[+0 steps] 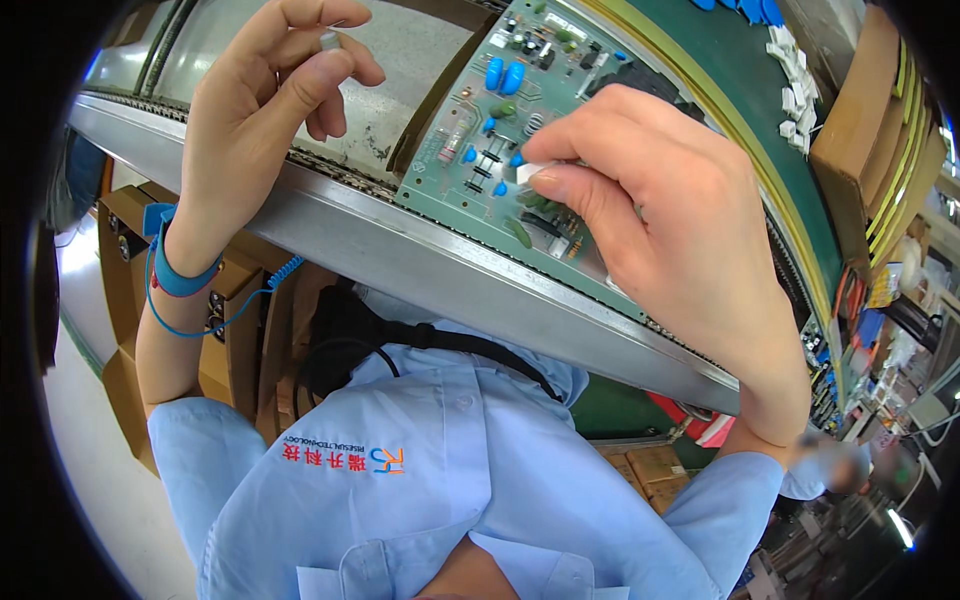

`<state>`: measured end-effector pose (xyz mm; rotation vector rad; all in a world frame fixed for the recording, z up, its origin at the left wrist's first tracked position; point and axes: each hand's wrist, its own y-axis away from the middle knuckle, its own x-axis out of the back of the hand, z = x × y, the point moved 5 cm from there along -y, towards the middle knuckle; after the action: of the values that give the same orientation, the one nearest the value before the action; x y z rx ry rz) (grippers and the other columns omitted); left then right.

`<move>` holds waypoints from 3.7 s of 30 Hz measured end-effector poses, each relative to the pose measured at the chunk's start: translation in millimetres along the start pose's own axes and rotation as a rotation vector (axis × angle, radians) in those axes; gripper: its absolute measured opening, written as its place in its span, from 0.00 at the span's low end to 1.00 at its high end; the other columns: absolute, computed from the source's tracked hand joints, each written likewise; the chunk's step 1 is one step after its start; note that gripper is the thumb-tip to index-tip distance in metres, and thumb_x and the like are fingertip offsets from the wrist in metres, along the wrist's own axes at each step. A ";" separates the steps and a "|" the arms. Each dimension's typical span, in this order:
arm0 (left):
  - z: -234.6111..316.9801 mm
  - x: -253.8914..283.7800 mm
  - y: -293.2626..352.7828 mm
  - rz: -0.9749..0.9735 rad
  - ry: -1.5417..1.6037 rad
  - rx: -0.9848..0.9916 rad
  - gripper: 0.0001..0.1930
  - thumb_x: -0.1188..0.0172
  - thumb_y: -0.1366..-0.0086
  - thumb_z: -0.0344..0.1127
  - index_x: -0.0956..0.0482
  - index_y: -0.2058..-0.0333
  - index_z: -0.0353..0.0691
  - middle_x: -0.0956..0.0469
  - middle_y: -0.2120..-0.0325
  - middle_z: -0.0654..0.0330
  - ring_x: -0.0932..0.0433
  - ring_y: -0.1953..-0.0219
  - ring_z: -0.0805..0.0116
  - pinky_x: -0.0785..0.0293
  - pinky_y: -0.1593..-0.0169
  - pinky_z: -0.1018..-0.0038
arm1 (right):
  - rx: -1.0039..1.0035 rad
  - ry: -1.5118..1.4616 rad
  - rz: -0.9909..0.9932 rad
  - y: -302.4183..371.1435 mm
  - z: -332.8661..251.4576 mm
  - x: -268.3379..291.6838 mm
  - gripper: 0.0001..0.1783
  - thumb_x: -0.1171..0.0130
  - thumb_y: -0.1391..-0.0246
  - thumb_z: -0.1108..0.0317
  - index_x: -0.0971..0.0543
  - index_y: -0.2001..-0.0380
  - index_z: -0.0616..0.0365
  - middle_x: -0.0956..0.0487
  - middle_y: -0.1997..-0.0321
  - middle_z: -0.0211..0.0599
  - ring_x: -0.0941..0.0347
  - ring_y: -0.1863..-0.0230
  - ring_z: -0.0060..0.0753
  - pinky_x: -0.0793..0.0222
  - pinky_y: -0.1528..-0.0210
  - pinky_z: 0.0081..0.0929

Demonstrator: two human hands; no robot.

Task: Manually place electronic components including capacitors and transformers onto a printed circuit board on an assembly line.

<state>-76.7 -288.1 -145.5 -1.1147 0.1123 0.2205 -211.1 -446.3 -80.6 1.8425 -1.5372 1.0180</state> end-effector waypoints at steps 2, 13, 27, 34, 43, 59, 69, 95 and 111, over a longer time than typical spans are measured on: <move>20.8 -18.8 -22.7 0.272 -0.333 0.563 0.10 0.50 0.29 0.26 0.34 0.51 0.31 0.20 0.66 0.56 0.24 0.74 0.80 0.27 0.68 0.86 | -0.102 0.013 -0.031 -0.8 -0.1 -1.1 0.08 0.39 0.52 0.82 0.19 0.66 0.66 0.22 0.70 0.37 0.28 0.71 0.31 0.35 0.69 0.23; 47.3 -12.5 -10.1 0.337 -0.799 1.015 0.09 0.42 0.32 0.29 0.25 0.57 0.30 0.19 0.68 0.58 0.20 0.73 0.80 0.24 0.70 0.87 | -0.157 0.309 -0.161 -20.5 -23.3 -10.5 0.06 0.37 0.54 0.80 0.19 0.69 0.63 0.25 0.75 0.32 0.33 0.79 0.23 0.38 0.77 0.20; 46.8 -12.3 -11.0 0.248 -0.845 1.007 0.10 0.38 0.34 0.33 0.23 0.59 0.32 0.20 0.74 0.61 0.22 0.75 0.82 0.26 0.72 0.87 | -0.131 0.461 -0.146 -15.0 -33.8 -14.0 0.04 0.36 0.53 0.78 0.19 0.71 0.61 0.23 0.74 0.32 0.33 0.80 0.24 0.37 0.77 0.21; 46.6 -13.9 -9.0 0.225 -0.887 0.998 0.09 0.39 0.33 0.31 0.24 0.59 0.31 0.20 0.75 0.61 0.22 0.76 0.82 0.26 0.72 0.87 | -0.108 0.526 -0.114 -12.9 -39.3 -15.9 0.05 0.36 0.53 0.78 0.19 0.70 0.61 0.22 0.73 0.34 0.28 0.77 0.30 0.34 0.75 0.23; 45.7 -12.3 -11.5 0.240 -0.858 0.965 0.08 0.40 0.34 0.29 0.24 0.59 0.30 0.21 0.77 0.61 0.23 0.77 0.83 0.28 0.73 0.87 | -0.135 0.438 -0.084 -8.7 -37.5 -15.1 0.05 0.36 0.52 0.79 0.19 0.69 0.62 0.23 0.73 0.32 0.31 0.78 0.21 0.37 0.77 0.18; 38.7 -36.3 0.8 0.267 -0.712 0.857 0.12 0.50 0.30 0.24 0.26 0.51 0.34 0.17 0.61 0.56 0.22 0.73 0.78 0.24 0.67 0.83 | -0.361 0.113 0.074 9.7 -28.8 19.3 0.13 0.37 0.49 0.76 0.18 0.58 0.63 0.22 0.69 0.30 0.32 0.71 0.17 0.43 0.73 0.15; 23.7 -68.5 -4.8 -0.187 -1.168 0.788 0.09 0.37 0.44 0.20 0.18 0.63 0.34 0.19 0.66 0.56 0.19 0.67 0.66 0.23 0.65 0.77 | -0.263 -0.001 0.210 73.1 -1.4 14.4 0.11 0.37 0.49 0.78 0.18 0.60 0.63 0.21 0.64 0.35 0.30 0.70 0.20 0.40 0.73 0.15; 13.1 -98.8 -25.5 -0.699 -1.467 0.621 0.11 0.38 0.53 0.27 0.19 0.67 0.41 0.22 0.69 0.63 0.23 0.77 0.67 0.27 0.74 0.74 | -0.035 0.255 0.266 94.4 6.4 1.9 0.12 0.33 0.59 0.76 0.18 0.67 0.57 0.19 0.70 0.32 0.21 0.71 0.35 0.27 0.72 0.27; 25.4 -88.7 -23.3 -0.378 -1.334 0.543 0.15 0.37 0.51 0.18 0.19 0.61 0.36 0.20 0.67 0.55 0.20 0.72 0.62 0.25 0.71 0.73 | -0.384 0.592 0.842 154.1 103.3 153.5 0.11 0.39 0.45 0.73 0.17 0.57 0.56 0.17 0.65 0.32 0.25 0.68 0.22 0.33 0.67 0.18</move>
<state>-158.1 -285.6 -96.3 -0.2705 -1.1511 0.5128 -328.7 -649.1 -25.7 0.5148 -1.9400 1.3284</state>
